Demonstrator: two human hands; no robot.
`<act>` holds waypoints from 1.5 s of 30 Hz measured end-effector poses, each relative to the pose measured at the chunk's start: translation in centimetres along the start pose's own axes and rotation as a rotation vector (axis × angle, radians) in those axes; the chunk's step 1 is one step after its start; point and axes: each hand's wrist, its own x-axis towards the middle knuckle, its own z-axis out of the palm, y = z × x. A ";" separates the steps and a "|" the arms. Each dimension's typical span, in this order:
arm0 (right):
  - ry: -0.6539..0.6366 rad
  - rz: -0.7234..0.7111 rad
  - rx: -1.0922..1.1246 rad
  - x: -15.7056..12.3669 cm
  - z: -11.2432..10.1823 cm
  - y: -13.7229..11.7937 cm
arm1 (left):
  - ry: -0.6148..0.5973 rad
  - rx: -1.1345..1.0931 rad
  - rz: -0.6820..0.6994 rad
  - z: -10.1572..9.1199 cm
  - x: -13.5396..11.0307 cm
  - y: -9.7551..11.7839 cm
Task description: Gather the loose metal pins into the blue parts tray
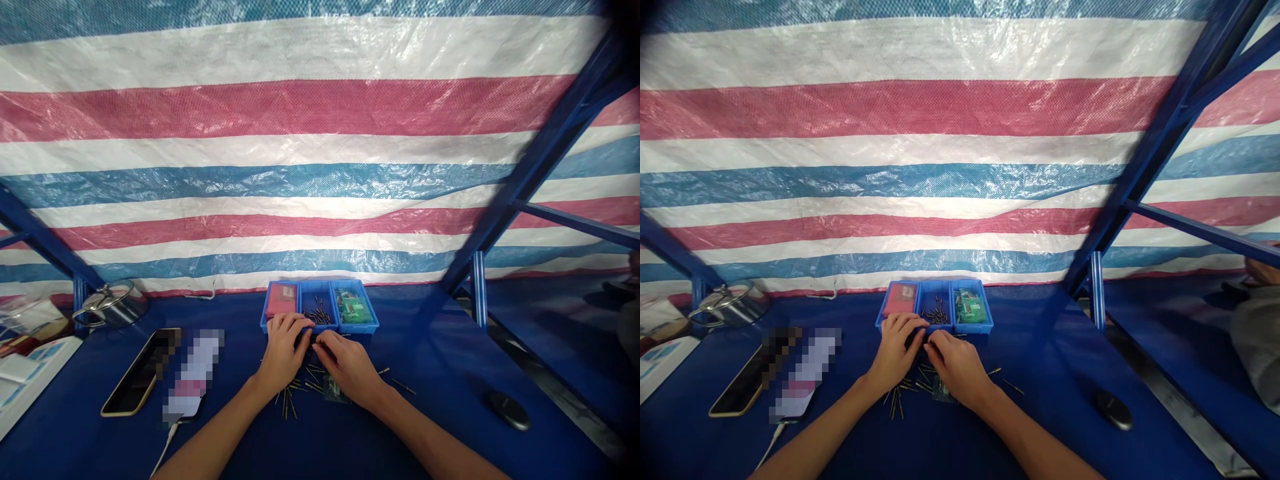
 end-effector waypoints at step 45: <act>0.038 -0.018 0.039 -0.1 0.6 0.8 | -0.002 -0.002 0.001 -0.1 0.0 0.0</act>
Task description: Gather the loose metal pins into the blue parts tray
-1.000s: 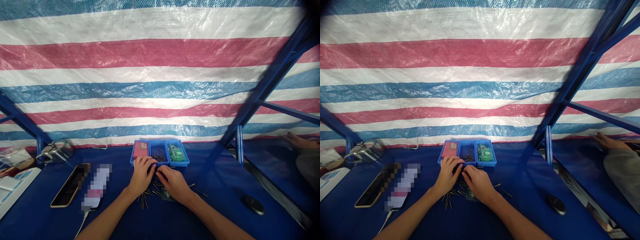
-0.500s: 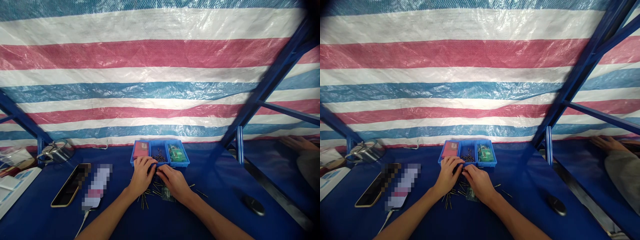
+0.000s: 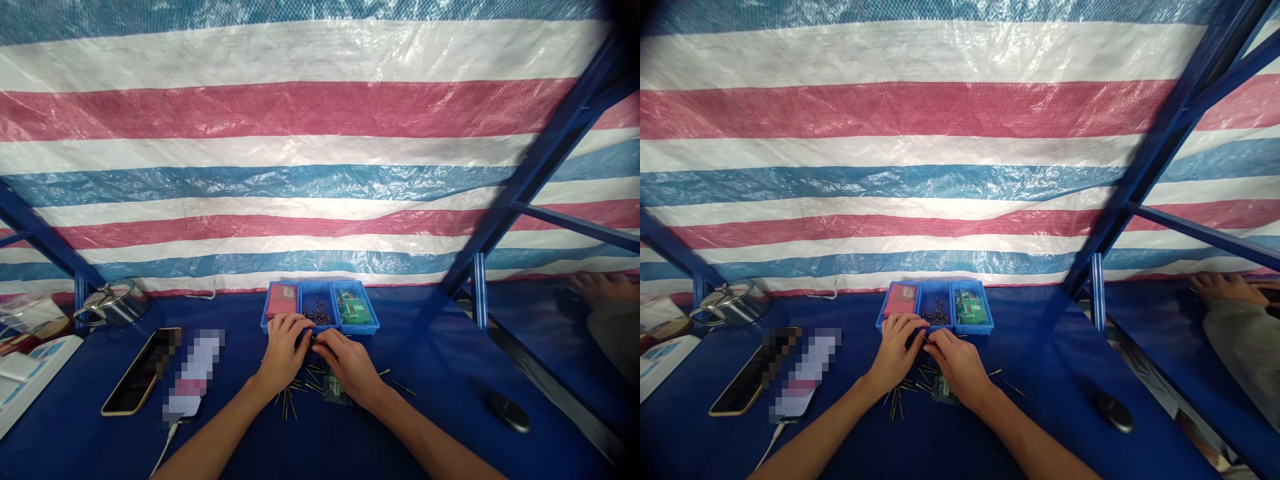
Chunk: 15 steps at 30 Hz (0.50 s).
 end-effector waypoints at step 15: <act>-0.017 0.001 -0.030 0.1 0.0 0.0 | 0.001 0.002 -0.003 0.1 0.0 -0.1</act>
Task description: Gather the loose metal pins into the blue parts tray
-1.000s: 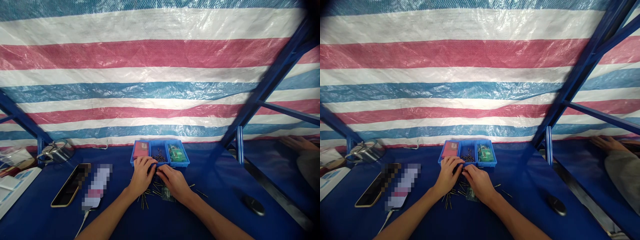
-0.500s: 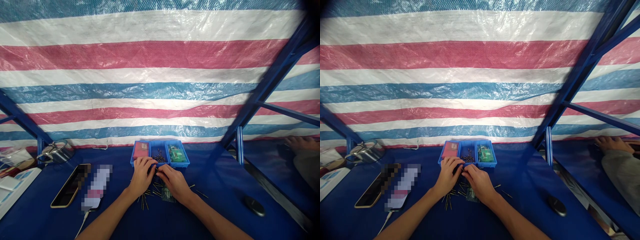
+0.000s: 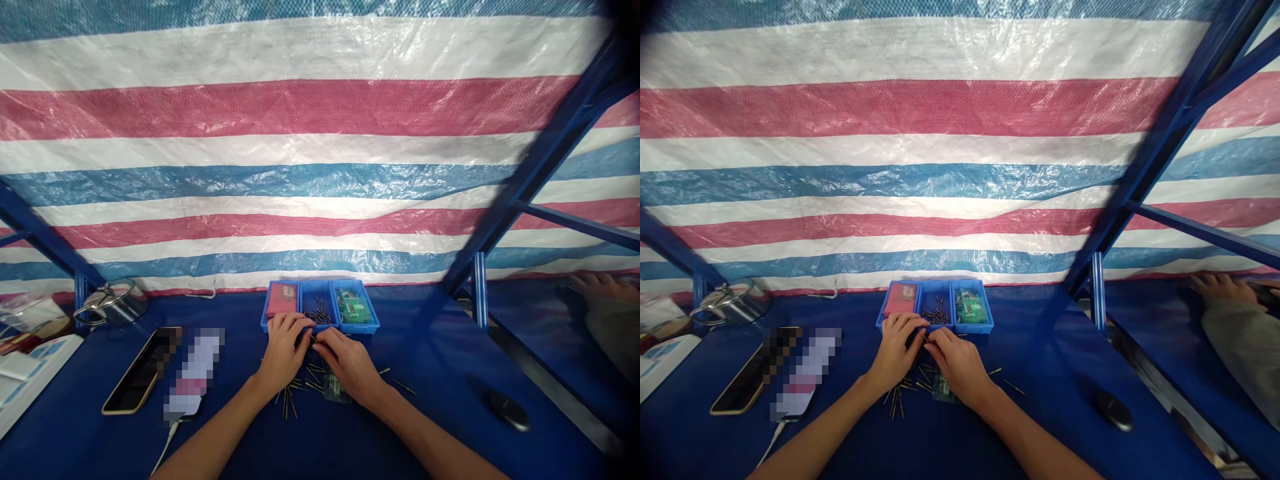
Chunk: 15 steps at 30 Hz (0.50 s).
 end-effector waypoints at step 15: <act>-0.013 0.015 -0.014 -0.1 0.2 0.1 | 0.007 0.010 0.004 -0.1 0.0 0.0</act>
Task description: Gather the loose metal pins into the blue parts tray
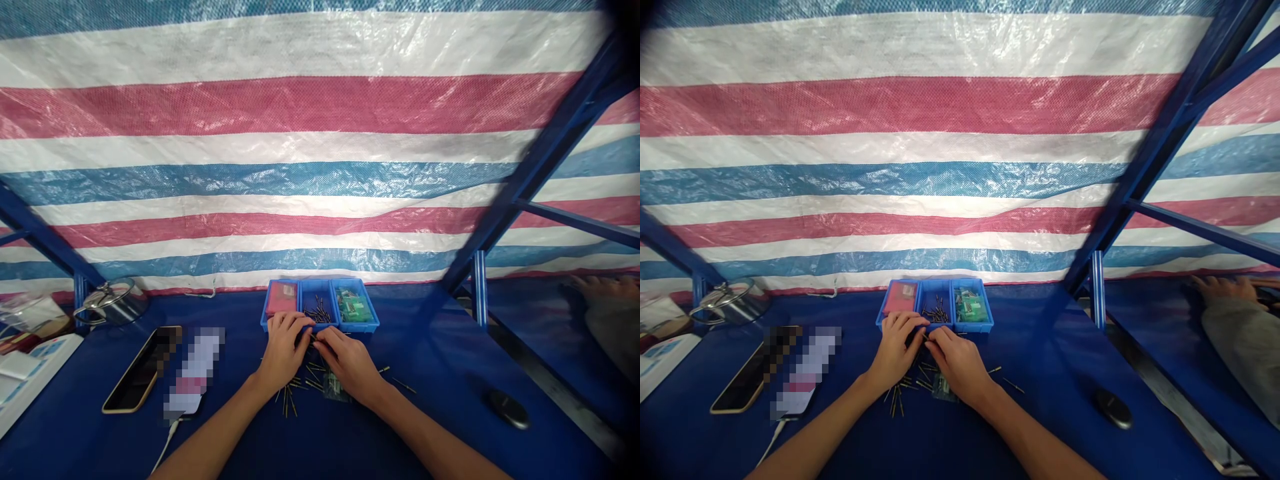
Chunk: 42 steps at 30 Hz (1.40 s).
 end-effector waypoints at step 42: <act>-0.044 -0.017 -0.059 0.0 -0.2 -0.3 | -0.022 -0.011 -0.012 0.0 0.0 0.0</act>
